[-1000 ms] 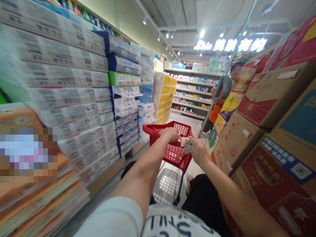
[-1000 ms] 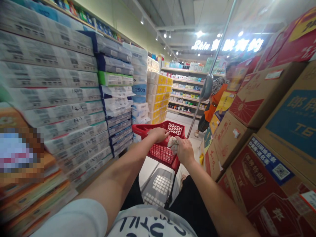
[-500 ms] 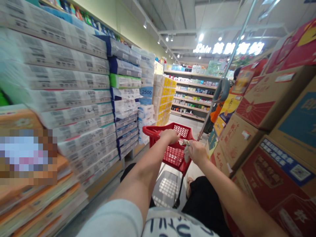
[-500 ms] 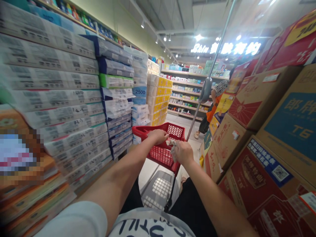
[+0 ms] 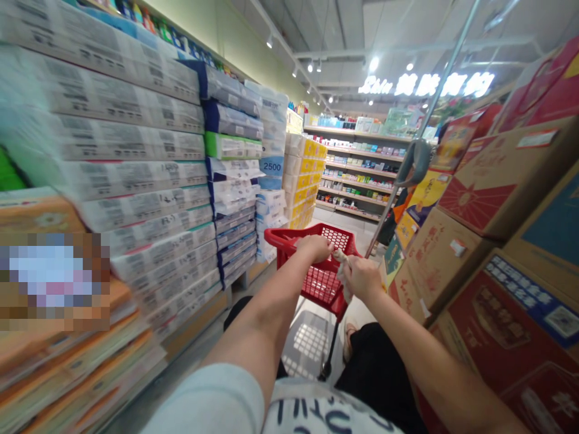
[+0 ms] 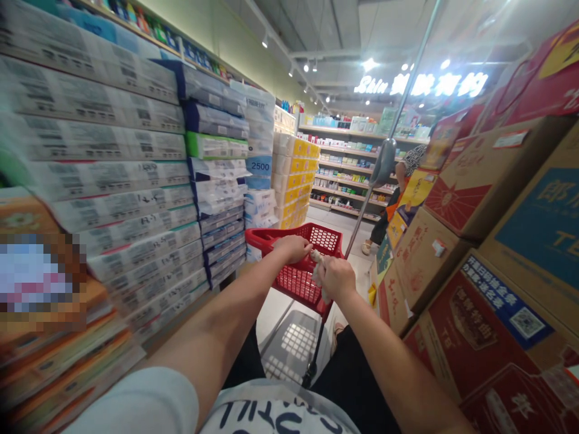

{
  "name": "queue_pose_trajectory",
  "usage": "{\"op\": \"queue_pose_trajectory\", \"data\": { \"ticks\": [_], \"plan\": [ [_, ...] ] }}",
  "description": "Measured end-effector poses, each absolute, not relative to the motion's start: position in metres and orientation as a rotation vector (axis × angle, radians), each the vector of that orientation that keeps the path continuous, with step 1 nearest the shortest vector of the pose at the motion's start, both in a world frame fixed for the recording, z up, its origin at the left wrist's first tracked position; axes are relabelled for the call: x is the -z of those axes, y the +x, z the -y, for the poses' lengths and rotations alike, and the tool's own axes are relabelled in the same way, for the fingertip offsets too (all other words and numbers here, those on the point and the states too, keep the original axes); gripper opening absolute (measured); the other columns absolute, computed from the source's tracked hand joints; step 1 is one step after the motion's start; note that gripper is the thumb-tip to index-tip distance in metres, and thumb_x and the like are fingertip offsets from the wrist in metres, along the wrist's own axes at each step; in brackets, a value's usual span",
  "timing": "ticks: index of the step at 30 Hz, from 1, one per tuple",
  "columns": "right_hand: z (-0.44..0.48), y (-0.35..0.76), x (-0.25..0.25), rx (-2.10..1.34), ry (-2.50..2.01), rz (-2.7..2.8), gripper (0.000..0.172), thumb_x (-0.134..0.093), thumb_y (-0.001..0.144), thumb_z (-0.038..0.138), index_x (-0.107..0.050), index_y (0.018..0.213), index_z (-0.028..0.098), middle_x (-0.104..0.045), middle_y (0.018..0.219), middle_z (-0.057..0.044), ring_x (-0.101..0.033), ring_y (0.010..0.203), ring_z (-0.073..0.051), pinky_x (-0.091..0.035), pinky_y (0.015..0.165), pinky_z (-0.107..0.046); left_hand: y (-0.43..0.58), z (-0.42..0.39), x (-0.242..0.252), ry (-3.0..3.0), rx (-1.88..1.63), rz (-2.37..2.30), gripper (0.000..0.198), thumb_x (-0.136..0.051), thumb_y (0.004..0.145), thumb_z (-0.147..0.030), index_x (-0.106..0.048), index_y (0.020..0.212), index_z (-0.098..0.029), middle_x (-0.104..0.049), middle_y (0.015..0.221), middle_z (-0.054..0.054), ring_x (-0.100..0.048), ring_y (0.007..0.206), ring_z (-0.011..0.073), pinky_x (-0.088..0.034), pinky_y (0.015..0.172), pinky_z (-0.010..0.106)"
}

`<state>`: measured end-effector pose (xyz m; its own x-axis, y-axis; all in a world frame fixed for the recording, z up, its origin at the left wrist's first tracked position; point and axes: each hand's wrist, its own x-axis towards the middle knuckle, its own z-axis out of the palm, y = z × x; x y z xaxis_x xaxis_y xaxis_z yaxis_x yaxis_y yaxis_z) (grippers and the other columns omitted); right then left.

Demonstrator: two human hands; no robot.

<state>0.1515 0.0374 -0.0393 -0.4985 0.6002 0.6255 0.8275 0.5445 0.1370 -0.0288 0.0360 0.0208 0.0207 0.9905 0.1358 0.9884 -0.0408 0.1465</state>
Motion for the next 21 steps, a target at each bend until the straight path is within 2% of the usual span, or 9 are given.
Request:
{"op": "queue_pose_trajectory", "data": {
  "ticks": [2, 4, 6, 9, 11, 14, 18, 21],
  "plan": [
    [-0.033, 0.158, 0.058, 0.645, -0.871, 2.17, 0.03, -0.041, 0.086, 0.027, -0.062, 0.102, 0.013, -0.065, 0.097, -0.013, -0.055, 0.091, -0.023, -0.038, 0.083, -0.035, -0.03, -0.035, -0.022, 2.24, -0.321, -2.169, 0.05, -0.024, 0.088, -0.054, -0.065, 0.104, -0.03, -0.064, 0.114, 0.006, -0.058, 0.103, 0.0254, -0.043, 0.088, 0.039],
    [-0.03, 0.161, 0.066, 0.647, -0.757, 2.118, 0.032, -0.041, 0.086, 0.026, -0.059, 0.108, 0.011, -0.062, 0.106, -0.015, -0.052, 0.099, -0.024, -0.036, 0.088, -0.037, -0.03, -0.036, -0.022, 2.252, -0.328, -2.168, 0.05, -0.025, 0.088, -0.054, -0.066, 0.103, -0.03, -0.064, 0.113, 0.005, -0.058, 0.103, 0.025, -0.043, 0.088, 0.039],
    [-0.03, 0.16, 0.06, 0.59, -0.848, 2.135, 0.029, -0.039, 0.088, 0.026, -0.061, 0.102, 0.012, -0.064, 0.097, -0.013, -0.055, 0.093, -0.022, -0.037, 0.084, -0.034, -0.029, -0.037, -0.022, 2.25, -0.334, -2.174, 0.05, -0.025, 0.087, -0.055, -0.066, 0.103, -0.03, -0.064, 0.113, 0.006, -0.058, 0.102, 0.0248, -0.043, 0.088, 0.038],
    [-0.033, 0.151, 0.036, 0.455, -1.2, 2.221, 0.028, -0.039, 0.089, 0.03, -0.062, 0.083, 0.016, -0.064, 0.076, -0.007, -0.056, 0.073, -0.018, -0.037, 0.07, -0.028, -0.027, -0.039, -0.022, 2.231, -0.331, -2.194, 0.051, -0.024, 0.088, -0.055, -0.065, 0.104, -0.029, -0.064, 0.114, 0.006, -0.058, 0.103, 0.025, -0.044, 0.087, 0.037],
    [-0.035, 0.147, 0.026, 0.405, -1.371, 2.247, 0.029, -0.04, 0.089, 0.032, -0.062, 0.077, 0.017, -0.063, 0.071, -0.006, -0.055, 0.066, -0.016, -0.035, 0.065, -0.027, -0.026, -0.038, -0.022, 2.227, -0.323, -2.202, 0.052, -0.024, 0.088, -0.055, -0.065, 0.105, -0.029, -0.063, 0.115, 0.007, -0.058, 0.103, 0.0253, -0.043, 0.088, 0.037],
    [-0.034, 0.146, 0.033, 0.448, -1.327, 2.234, 0.029, -0.039, 0.089, 0.031, -0.062, 0.079, 0.017, -0.063, 0.072, -0.006, -0.055, 0.069, -0.017, -0.034, 0.067, -0.027, -0.027, -0.036, -0.023, 2.232, -0.306, -2.192, 0.052, -0.024, 0.088, -0.054, -0.065, 0.106, -0.028, -0.063, 0.116, 0.007, -0.058, 0.104, 0.0255, -0.043, 0.088, 0.038],
    [-0.028, 0.149, 0.057, 0.546, -1.046, 2.104, 0.028, -0.039, 0.087, 0.027, -0.061, 0.097, 0.014, -0.063, 0.088, -0.01, -0.054, 0.086, -0.021, -0.034, 0.081, -0.032, -0.028, -0.033, -0.024, 2.248, -0.304, -2.171, 0.052, -0.023, 0.089, -0.053, -0.065, 0.106, -0.028, -0.062, 0.117, 0.007, -0.057, 0.105, 0.0253, -0.043, 0.089, 0.038],
    [-0.029, 0.146, 0.051, 0.5, -1.183, 2.092, 0.027, -0.039, 0.086, 0.028, -0.063, 0.09, 0.015, -0.064, 0.084, -0.01, -0.055, 0.083, -0.021, -0.035, 0.079, -0.031, -0.029, -0.034, -0.023, 2.253, -0.312, -2.175, 0.052, -0.023, 0.088, -0.053, -0.065, 0.105, -0.028, -0.063, 0.116, 0.007, -0.058, 0.104, 0.0255, -0.043, 0.088, 0.038]
  ]
}}
